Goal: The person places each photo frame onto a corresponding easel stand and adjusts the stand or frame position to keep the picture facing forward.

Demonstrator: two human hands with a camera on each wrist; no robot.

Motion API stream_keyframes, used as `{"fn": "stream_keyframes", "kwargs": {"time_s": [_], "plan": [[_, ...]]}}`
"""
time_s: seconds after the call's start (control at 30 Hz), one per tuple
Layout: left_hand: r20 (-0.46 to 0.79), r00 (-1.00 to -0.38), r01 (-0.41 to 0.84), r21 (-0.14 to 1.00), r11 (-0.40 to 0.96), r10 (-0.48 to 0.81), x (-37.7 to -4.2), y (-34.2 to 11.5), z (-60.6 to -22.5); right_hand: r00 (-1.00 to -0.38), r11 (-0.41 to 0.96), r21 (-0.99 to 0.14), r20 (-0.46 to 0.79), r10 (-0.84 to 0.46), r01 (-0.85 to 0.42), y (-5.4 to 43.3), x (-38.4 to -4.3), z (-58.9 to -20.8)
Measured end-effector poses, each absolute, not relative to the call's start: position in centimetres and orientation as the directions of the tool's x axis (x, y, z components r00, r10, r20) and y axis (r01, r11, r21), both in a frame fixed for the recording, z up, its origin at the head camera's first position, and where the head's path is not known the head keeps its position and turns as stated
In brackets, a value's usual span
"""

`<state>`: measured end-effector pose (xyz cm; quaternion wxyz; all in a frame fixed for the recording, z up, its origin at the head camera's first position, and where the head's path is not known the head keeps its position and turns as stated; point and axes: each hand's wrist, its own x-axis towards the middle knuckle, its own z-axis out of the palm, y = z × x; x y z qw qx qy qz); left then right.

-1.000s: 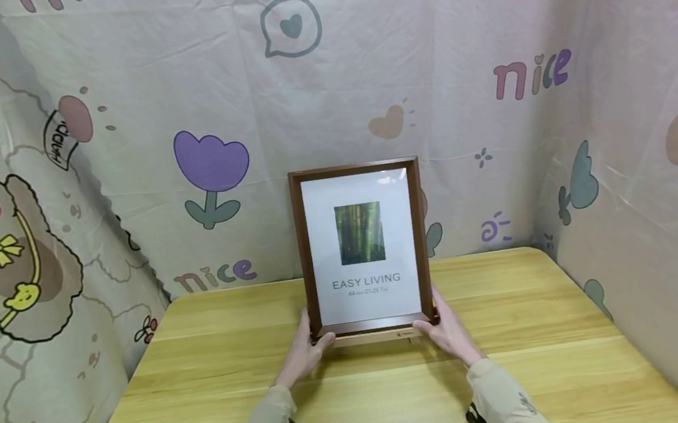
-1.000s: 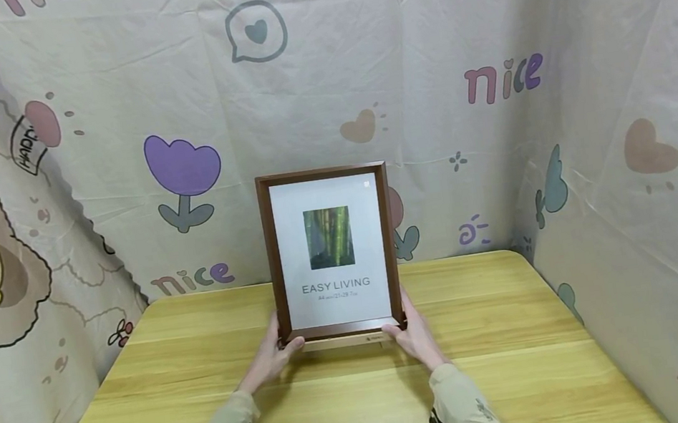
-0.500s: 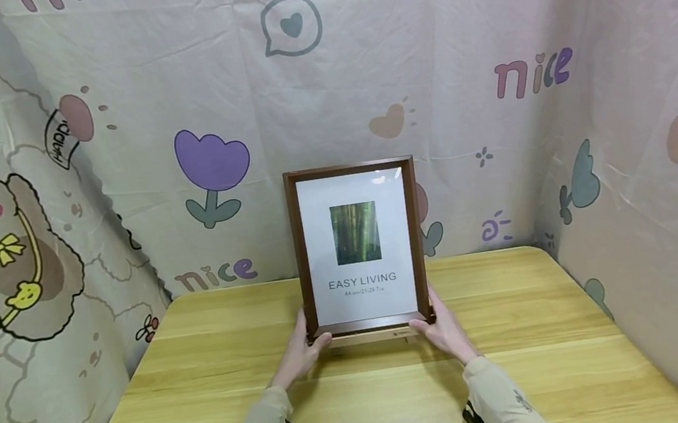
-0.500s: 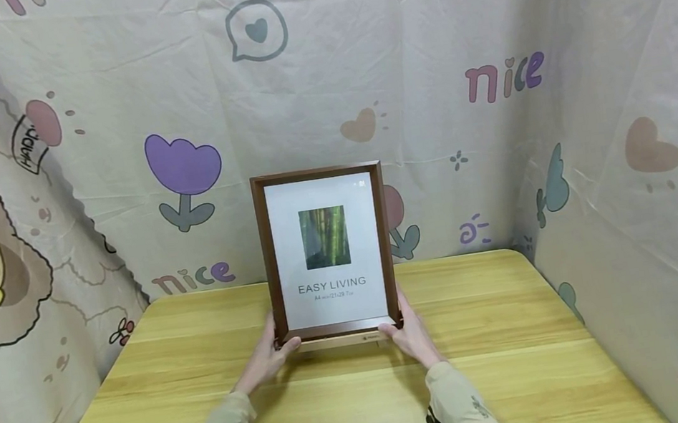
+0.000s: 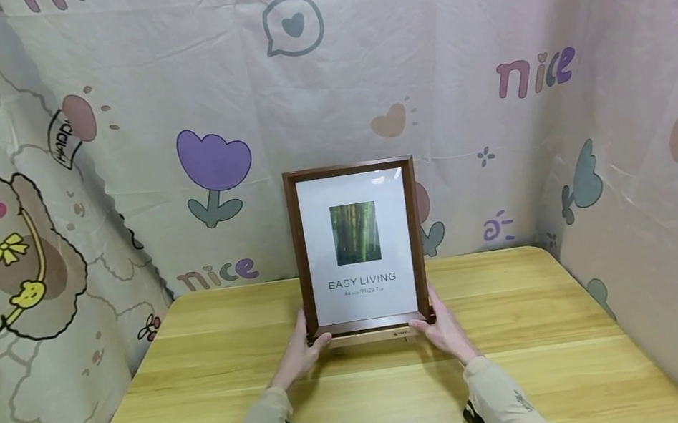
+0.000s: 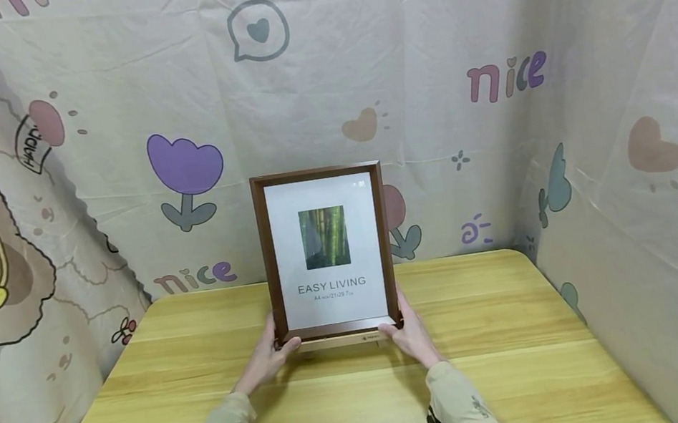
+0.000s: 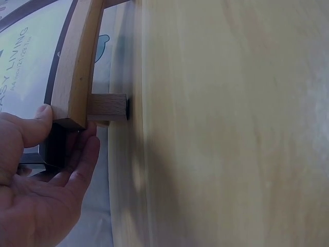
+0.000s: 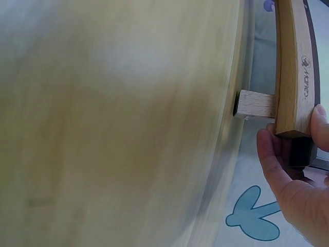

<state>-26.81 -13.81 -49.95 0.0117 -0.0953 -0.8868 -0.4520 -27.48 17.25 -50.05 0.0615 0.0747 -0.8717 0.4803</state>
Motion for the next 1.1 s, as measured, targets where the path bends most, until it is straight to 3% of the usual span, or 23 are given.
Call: {"fn": "stream_keyframes", "kwargs": {"time_s": [0.67,1.1], "plan": [[0.071,-0.982,0.157,0.822,0.548,0.176,-26.7,-14.3,-49.8,-0.986,0.570,-0.805,0.132,-0.100,-0.165,18.3,-27.0,-49.8],[0.096,-0.969,0.214,0.782,0.585,0.226,-26.3,-16.9,-49.5,-0.973,0.700,-0.675,0.152,-0.175,-0.232,21.4,-26.0,-49.7]]}}
